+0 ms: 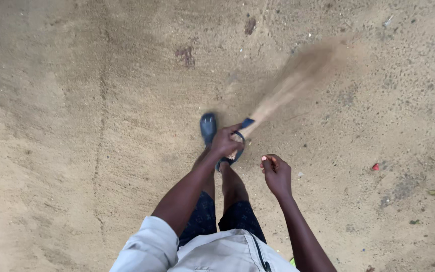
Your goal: The person sweeps dirt and debris on the ground using a handheld broom made of sticks.
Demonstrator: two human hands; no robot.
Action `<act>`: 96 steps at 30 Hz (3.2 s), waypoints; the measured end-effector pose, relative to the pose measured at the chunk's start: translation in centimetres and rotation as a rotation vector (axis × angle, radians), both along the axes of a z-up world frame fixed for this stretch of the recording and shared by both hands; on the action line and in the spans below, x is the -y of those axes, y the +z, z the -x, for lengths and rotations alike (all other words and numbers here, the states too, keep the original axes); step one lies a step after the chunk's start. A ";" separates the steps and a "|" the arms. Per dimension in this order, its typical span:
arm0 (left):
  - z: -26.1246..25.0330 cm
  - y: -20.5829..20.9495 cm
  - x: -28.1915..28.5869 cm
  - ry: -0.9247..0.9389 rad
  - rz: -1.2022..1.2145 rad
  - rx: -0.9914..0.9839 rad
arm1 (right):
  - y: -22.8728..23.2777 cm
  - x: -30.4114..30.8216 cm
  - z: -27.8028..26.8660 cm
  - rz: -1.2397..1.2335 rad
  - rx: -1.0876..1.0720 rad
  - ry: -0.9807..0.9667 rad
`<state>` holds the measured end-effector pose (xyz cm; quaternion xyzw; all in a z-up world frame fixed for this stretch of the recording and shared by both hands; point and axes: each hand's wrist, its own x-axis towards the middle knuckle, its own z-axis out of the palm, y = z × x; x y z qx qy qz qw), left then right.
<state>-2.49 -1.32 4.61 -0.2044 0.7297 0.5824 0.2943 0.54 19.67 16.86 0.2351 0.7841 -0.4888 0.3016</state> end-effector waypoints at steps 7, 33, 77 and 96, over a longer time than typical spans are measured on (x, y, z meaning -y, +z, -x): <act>5.4 -4.8 6.9 0.321 0.669 0.141 | -1.1 0.3 2.6 -0.008 0.014 -0.064; 22.0 -1.3 11.2 0.208 0.568 -0.006 | -2.0 7.8 21.3 0.052 0.040 -0.142; 40.1 -8.3 -5.9 -0.197 0.445 0.228 | -4.2 -3.5 43.4 0.078 0.019 0.012; 50.6 -7.5 -2.6 0.282 0.772 0.390 | -4.2 -7.7 50.8 0.078 0.067 0.003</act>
